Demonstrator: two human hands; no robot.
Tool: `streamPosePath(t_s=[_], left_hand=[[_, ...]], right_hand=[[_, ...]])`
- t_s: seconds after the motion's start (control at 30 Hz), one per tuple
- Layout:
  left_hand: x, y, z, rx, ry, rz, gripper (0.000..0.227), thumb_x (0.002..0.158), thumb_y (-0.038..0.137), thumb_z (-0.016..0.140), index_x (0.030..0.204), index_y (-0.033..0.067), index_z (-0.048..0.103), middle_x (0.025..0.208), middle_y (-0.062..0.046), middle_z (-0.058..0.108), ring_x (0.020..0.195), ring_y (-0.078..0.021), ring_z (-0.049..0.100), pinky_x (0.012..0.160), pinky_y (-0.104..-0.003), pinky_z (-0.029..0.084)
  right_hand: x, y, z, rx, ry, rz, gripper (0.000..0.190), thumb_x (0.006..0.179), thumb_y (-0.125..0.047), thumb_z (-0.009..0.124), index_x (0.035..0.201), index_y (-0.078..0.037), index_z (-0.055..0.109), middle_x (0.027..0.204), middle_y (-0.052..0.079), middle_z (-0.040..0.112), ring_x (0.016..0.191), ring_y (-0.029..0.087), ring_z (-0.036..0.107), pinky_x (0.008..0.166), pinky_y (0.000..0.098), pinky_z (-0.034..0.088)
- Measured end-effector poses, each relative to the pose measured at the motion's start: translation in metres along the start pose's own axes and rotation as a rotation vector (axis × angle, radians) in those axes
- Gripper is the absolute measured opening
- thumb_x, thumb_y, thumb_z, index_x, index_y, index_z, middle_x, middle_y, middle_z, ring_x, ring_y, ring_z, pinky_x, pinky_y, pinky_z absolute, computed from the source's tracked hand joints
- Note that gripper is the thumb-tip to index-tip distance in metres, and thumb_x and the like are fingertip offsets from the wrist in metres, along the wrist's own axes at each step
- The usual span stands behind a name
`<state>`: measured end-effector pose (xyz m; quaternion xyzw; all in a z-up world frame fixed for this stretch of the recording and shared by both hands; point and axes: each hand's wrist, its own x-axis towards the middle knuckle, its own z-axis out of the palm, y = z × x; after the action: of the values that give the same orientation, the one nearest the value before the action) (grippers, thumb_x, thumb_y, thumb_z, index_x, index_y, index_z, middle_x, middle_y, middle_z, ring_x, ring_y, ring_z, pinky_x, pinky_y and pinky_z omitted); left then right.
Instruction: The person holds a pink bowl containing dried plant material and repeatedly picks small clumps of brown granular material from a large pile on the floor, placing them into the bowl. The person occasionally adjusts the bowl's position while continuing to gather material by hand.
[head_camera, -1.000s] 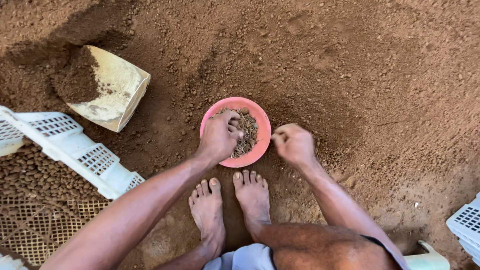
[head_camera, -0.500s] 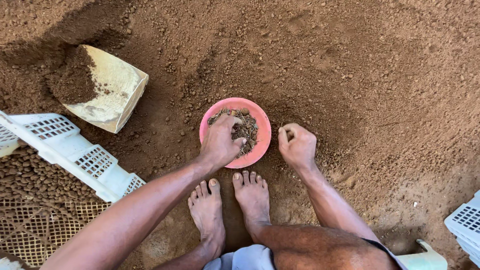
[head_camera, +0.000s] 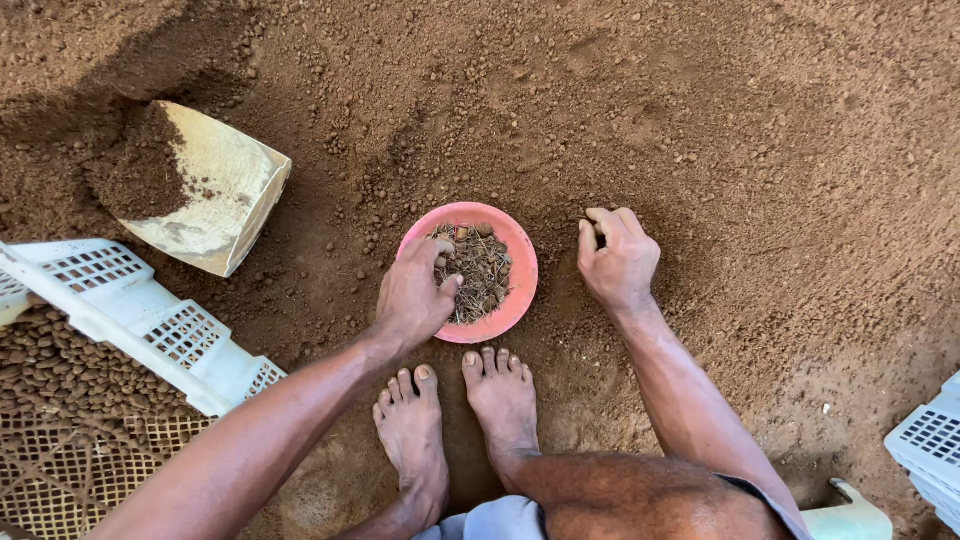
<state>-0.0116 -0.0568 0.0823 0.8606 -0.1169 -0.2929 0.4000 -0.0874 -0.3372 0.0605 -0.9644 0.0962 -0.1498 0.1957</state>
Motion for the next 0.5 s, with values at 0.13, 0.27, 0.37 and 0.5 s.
streamPosePath(t_s=[0.13, 0.27, 0.37, 0.5], left_hand=[[0.0, -0.001, -0.009, 0.037, -0.023, -0.124, 0.039, 0.084, 0.01, 0.073, 0.121, 0.005, 0.062, 0.108, -0.013, 0.06, 0.091, -0.0266, 0.067, 0.081, -0.042, 0.055], [0.002, -0.009, -0.015, 0.087, 0.072, -0.161, 0.039, 0.087, 0.013, 0.072, 0.121, 0.0018, 0.057, 0.109, -0.015, 0.056, 0.094, -0.027, 0.064, 0.083, -0.044, 0.053], [0.004, -0.024, -0.015, 0.092, 0.14, -0.252, 0.038, 0.087, 0.014, 0.071, 0.119, 0.0012, 0.054, 0.114, -0.017, 0.053, 0.096, -0.0293, 0.062, 0.082, -0.045, 0.052], [0.006, -0.053, -0.008, 0.061, 0.151, -0.323, 0.042, 0.085, 0.019, 0.075, 0.117, 0.0, 0.054, 0.109, -0.019, 0.058, 0.096, -0.032, 0.063, 0.084, -0.045, 0.052]], right_hand=[[-0.001, 0.0, 0.003, 0.024, 0.017, -0.014, 0.004, 0.094, -0.007, 0.076, 0.096, -0.005, 0.073, 0.082, 0.008, 0.066, 0.063, 0.017, 0.063, 0.053, 0.0305, 0.053], [-0.007, 0.003, 0.003, 0.09, -0.008, 0.047, 0.002, 0.095, -0.005, 0.074, 0.093, -0.004, 0.073, 0.075, 0.006, 0.063, 0.06, 0.014, 0.06, 0.049, 0.0291, 0.049], [-0.02, -0.005, -0.003, 0.287, -0.1, -0.015, 0.006, 0.095, -0.003, 0.071, 0.092, -0.007, 0.075, 0.076, 0.003, 0.066, 0.06, 0.01, 0.06, 0.047, 0.0249, 0.047], [-0.029, -0.026, -0.007, 0.411, -0.214, 0.009, 0.018, 0.088, -0.005, 0.073, 0.106, 0.0, 0.077, 0.074, 0.004, 0.067, 0.056, 0.01, 0.056, 0.046, 0.0263, 0.044]])
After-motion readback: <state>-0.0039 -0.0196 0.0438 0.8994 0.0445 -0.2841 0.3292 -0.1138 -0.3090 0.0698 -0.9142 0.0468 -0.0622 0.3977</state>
